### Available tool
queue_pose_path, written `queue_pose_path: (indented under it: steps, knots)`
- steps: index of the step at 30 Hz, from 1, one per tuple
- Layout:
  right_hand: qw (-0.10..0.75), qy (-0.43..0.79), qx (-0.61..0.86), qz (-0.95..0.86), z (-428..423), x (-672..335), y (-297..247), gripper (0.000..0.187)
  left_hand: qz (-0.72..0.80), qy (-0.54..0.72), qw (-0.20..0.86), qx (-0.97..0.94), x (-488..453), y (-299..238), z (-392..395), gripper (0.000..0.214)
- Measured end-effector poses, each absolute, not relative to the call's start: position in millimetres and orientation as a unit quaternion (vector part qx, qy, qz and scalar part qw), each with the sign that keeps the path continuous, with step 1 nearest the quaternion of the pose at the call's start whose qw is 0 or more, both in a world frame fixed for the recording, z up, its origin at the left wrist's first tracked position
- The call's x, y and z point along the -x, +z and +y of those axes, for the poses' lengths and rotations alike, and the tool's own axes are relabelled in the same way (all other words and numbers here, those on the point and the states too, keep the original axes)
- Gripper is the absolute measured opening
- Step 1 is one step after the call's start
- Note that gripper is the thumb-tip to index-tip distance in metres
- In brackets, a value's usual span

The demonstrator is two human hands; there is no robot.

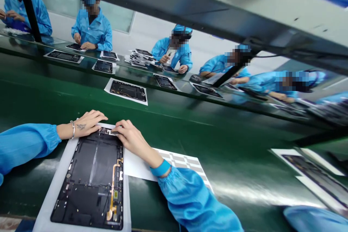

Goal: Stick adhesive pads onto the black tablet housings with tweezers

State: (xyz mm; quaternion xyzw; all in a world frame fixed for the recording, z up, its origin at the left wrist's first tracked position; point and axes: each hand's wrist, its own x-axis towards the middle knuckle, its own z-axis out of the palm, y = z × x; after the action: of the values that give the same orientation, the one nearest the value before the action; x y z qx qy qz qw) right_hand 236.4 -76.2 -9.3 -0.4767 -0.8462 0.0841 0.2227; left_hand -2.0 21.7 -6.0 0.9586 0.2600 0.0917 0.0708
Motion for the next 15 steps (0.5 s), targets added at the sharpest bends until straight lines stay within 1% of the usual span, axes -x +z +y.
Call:
queue_pose_path:
  steps: [2, 4, 8, 10, 12, 15]
  knots:
    - [0.192, 0.076, 0.486, -0.849, -74, -230, -8, 0.029, 0.288, 0.081, 0.085, -0.951, 5, -4, 23, 0.038]
    - [0.171, 0.062, 0.489, -0.853, -72, -225, -7, 0.028, 0.305, 0.073, 0.09, -0.945, 6, -4, 26, 0.033]
    - [0.16, 0.04, 0.469, -0.867, -65, -220, -7, 0.025, 0.311, 0.054, 0.079, -0.946, 3, -5, 29, 0.014]
    - [0.159, 0.032, 0.448, -0.879, -62, -220, -2, 0.023, 0.311, 0.045, 0.067, -0.947, 2, -3, 32, 0.011]
    - [0.183, 0.022, 0.426, -0.886, -62, -222, 11, 0.023, 0.321, 0.045, 0.056, -0.944, 8, 7, 39, 0.014]
    - [0.285, 0.007, 0.406, -0.868, -76, -236, 36, 0.026, 0.39, 0.076, 0.034, -0.917, 28, 38, 67, 0.019]
